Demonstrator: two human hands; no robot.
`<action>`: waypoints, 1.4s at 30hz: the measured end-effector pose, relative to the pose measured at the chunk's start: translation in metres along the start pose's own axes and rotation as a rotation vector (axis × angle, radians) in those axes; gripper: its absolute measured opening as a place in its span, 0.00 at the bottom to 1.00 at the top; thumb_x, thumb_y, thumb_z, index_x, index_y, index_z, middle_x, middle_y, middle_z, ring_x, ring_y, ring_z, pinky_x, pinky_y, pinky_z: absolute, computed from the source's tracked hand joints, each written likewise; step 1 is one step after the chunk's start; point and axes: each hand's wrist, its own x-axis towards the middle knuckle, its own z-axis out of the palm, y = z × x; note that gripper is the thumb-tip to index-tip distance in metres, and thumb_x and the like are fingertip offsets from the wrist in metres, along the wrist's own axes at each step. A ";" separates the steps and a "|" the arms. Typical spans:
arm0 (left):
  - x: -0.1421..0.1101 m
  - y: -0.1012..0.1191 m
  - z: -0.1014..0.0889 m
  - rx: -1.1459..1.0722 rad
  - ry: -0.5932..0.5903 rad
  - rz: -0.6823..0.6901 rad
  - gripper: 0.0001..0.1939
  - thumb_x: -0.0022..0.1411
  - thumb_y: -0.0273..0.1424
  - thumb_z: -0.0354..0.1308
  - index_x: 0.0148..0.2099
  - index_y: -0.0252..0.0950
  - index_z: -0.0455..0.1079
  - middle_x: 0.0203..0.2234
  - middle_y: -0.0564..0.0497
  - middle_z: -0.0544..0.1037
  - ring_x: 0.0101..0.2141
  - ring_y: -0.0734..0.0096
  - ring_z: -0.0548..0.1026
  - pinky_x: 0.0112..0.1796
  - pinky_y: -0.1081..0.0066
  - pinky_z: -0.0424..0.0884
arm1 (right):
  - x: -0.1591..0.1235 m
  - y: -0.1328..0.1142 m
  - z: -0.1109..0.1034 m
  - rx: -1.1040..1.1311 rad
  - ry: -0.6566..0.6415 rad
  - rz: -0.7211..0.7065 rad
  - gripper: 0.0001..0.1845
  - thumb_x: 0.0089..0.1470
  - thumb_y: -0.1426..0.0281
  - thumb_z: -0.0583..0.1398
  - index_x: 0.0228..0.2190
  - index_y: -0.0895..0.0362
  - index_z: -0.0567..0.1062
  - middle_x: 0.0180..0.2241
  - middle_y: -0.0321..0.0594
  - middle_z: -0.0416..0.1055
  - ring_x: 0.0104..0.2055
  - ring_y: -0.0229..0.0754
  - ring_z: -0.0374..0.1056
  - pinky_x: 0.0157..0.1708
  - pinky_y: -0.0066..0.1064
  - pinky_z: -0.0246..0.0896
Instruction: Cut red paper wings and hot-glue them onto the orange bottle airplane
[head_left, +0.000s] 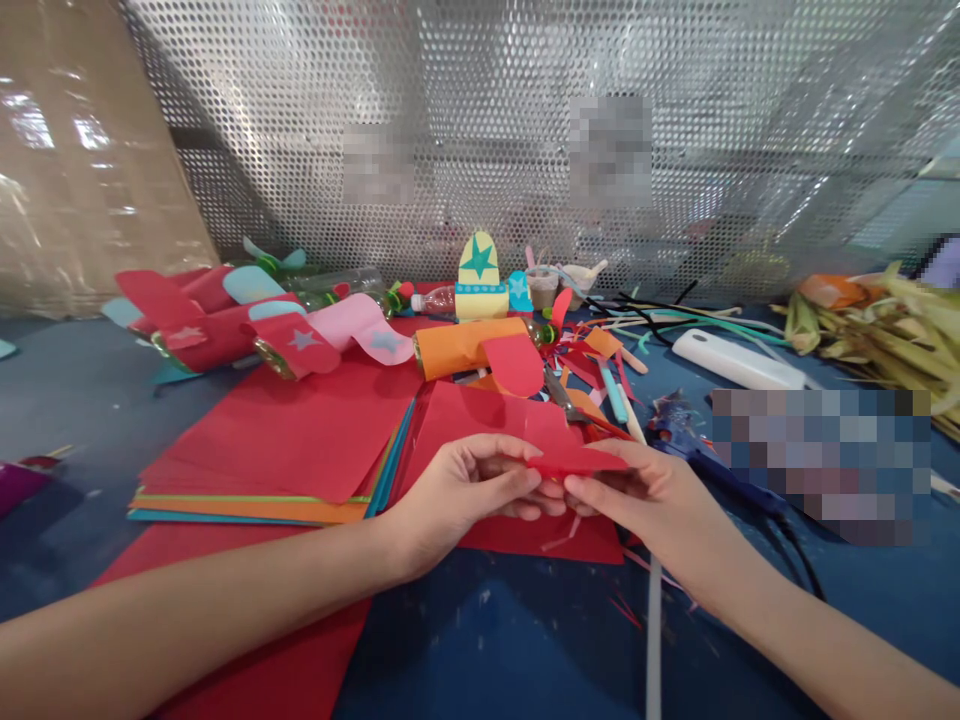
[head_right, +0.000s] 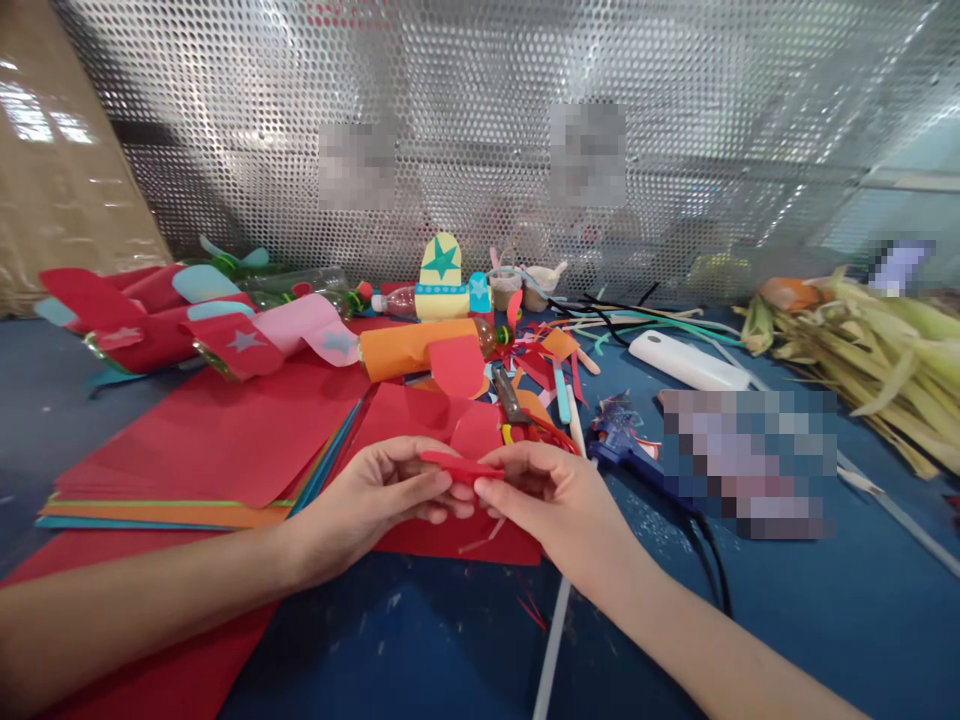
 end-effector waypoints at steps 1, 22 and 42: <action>0.000 0.000 0.000 0.010 0.003 0.010 0.13 0.51 0.32 0.69 0.36 0.32 0.71 0.27 0.48 0.83 0.29 0.69 0.81 0.32 0.76 0.74 | 0.000 0.000 0.000 0.029 0.001 0.012 0.11 0.43 0.66 0.68 0.32 0.54 0.78 0.26 0.33 0.78 0.29 0.35 0.74 0.33 0.25 0.71; -0.008 0.001 0.006 0.277 0.071 0.240 0.08 0.55 0.32 0.65 0.30 0.32 0.73 0.25 0.50 0.81 0.26 0.73 0.79 0.29 0.76 0.76 | -0.015 -0.006 0.003 -0.542 0.165 -0.419 0.10 0.52 0.68 0.62 0.37 0.56 0.80 0.33 0.42 0.72 0.32 0.41 0.70 0.23 0.28 0.65; -0.017 0.011 0.000 1.037 0.072 0.875 0.07 0.55 0.17 0.60 0.35 0.31 0.76 0.25 0.52 0.70 0.26 0.79 0.70 0.29 0.82 0.68 | -0.019 -0.016 0.004 -0.681 0.133 -0.721 0.08 0.50 0.77 0.60 0.30 0.56 0.79 0.25 0.36 0.69 0.25 0.34 0.70 0.22 0.20 0.66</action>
